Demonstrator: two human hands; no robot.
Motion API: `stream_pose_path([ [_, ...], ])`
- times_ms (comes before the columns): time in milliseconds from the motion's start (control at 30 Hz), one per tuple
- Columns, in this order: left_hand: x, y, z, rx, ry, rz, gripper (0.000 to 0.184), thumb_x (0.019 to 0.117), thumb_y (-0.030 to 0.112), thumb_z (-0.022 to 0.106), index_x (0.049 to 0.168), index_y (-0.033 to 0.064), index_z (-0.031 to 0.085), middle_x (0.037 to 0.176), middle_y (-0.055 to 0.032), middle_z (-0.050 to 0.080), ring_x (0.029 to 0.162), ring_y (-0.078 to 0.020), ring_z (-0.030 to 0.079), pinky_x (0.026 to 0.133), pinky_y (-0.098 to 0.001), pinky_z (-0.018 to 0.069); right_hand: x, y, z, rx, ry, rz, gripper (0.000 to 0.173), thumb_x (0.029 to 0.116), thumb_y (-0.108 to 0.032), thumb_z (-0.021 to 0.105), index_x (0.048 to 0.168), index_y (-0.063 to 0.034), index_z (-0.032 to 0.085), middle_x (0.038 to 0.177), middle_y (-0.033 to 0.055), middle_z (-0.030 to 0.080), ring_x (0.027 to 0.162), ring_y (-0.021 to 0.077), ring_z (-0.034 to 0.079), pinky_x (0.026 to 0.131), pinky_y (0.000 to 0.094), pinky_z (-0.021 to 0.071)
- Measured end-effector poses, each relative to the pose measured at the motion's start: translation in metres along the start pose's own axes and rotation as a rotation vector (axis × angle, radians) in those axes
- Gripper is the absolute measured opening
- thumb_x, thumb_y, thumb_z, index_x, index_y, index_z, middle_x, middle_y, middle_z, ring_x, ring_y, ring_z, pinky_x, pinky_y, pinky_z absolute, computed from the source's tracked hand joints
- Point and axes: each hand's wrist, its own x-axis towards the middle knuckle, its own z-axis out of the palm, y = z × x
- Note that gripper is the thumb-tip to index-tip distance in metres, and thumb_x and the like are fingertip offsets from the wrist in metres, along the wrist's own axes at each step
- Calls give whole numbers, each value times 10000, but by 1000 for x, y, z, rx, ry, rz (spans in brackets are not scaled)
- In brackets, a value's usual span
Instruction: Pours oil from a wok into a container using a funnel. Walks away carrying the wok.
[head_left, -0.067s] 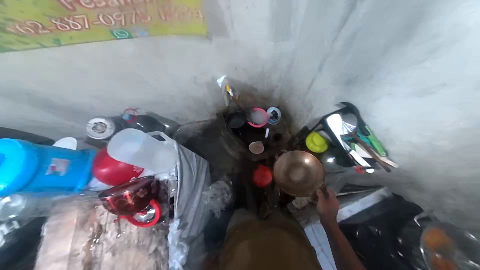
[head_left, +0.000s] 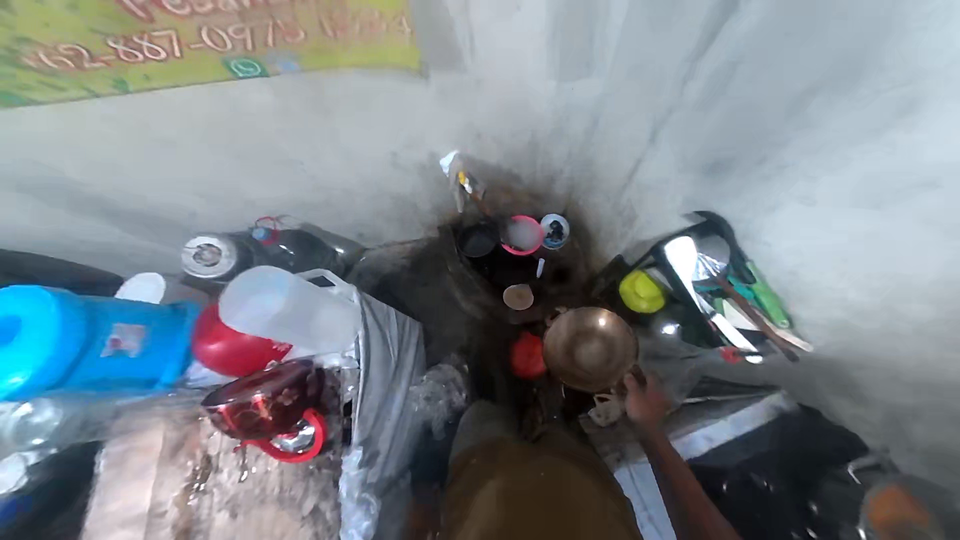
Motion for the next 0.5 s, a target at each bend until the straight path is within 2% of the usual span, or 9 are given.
stream_pose_path([
  [33,65,-48,31,-116,182,127,415,1102,230,469,1343,-90,575,1268,-316,622,1149,-417,623,985,-526,505,16,-13,13,-7,-39,22,415,1079,-296,534,1383,-14,555,1100,224,706,883,311,744,810,504,627],
  [67,118,-72,44,-201,234,125,450,1100,322,473,1314,-47,616,1223,-286,658,1112,-407,651,958,-558,525,29,-26,24,11,-75,46,410,1084,-282,527,1388,-8,543,1081,220,707,839,295,750,774,477,640],
  [100,154,-71,42,-257,196,71,499,1099,397,450,1347,-8,605,1249,-256,658,1143,-388,645,989,-571,513,41,-37,37,30,-101,63,402,1085,-268,526,1385,1,533,1071,215,707,815,281,755,751,455,650],
  [233,210,35,-8,-342,139,-1,575,1060,544,454,1368,87,618,1264,-179,677,1162,-320,656,1011,-547,521,72,-85,80,28,-143,105,379,1076,-271,545,1343,-2,546,998,178,738,779,252,769,726,424,667],
  [367,294,115,-36,-309,54,45,488,1040,463,564,1336,85,646,1275,-173,678,1178,-317,648,1033,-547,503,108,-130,131,30,-145,152,371,1059,-270,584,1315,-1,569,994,178,740,800,265,768,734,443,665],
  [400,319,128,-39,-238,0,60,481,1033,459,574,1342,96,641,1285,-170,673,1190,-316,645,1038,-545,504,120,-139,144,-38,-137,146,390,1046,-293,602,1313,-9,588,1036,180,737,862,277,763,779,468,654],
  [433,340,140,-44,-146,-73,106,492,1036,447,567,1376,95,614,1316,-186,655,1215,-332,632,1043,-546,502,132,-152,155,-115,-135,143,418,1027,-310,623,1320,-12,606,1122,206,712,985,323,725,875,528,605],
  [467,353,155,-54,-62,-137,217,513,1042,420,564,1400,53,585,1325,-228,638,1206,-360,634,1018,-533,521,144,-165,167,-186,-139,143,444,1021,-330,629,1331,-12,612,1207,232,683,1103,367,677,965,573,545],
  [500,360,174,-70,7,-132,430,515,1045,396,564,1343,-22,607,1239,-280,660,1106,-378,674,920,-477,575,159,-175,183,-233,-138,155,469,1019,-352,626,1347,-17,610,1266,245,660,1182,392,638,1022,594,501],
])
